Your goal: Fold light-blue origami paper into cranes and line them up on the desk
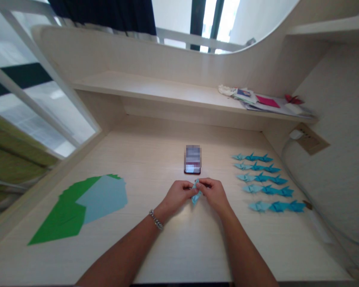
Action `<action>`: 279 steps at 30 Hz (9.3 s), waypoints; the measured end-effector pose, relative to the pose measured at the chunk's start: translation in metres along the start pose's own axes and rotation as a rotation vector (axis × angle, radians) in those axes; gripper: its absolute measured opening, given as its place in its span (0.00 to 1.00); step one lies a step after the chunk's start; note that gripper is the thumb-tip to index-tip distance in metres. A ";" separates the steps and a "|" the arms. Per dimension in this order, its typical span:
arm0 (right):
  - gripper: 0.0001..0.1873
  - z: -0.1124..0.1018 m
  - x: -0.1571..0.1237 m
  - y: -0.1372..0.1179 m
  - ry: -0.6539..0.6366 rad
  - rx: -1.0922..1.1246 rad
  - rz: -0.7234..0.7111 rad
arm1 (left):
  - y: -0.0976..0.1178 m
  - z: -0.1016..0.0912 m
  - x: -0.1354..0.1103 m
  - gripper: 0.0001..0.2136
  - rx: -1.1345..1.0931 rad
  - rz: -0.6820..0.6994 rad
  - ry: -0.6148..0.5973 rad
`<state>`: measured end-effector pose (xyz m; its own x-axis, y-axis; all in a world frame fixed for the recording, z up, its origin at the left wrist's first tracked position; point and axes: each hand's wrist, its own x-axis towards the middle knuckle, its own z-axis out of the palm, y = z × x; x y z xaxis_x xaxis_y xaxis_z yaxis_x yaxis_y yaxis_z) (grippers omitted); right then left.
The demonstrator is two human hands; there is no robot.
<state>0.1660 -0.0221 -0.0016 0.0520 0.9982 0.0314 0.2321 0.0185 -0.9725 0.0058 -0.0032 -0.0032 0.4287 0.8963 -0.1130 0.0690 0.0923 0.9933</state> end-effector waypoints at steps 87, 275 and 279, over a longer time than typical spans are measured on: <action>0.10 0.012 -0.002 -0.005 0.209 0.160 0.024 | 0.003 0.000 -0.002 0.21 -0.339 -0.104 -0.026; 0.10 0.024 0.012 0.009 -0.085 0.198 0.132 | -0.011 -0.015 0.011 0.17 -0.118 0.007 0.349; 0.12 0.020 0.015 0.009 0.097 0.264 0.093 | -0.009 -0.014 0.010 0.16 -0.142 0.017 0.318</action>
<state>0.1493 -0.0055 -0.0144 0.1567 0.9863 -0.0515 -0.0381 -0.0460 -0.9982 -0.0035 0.0113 -0.0127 0.1254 0.9864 -0.1061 -0.0710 0.1156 0.9908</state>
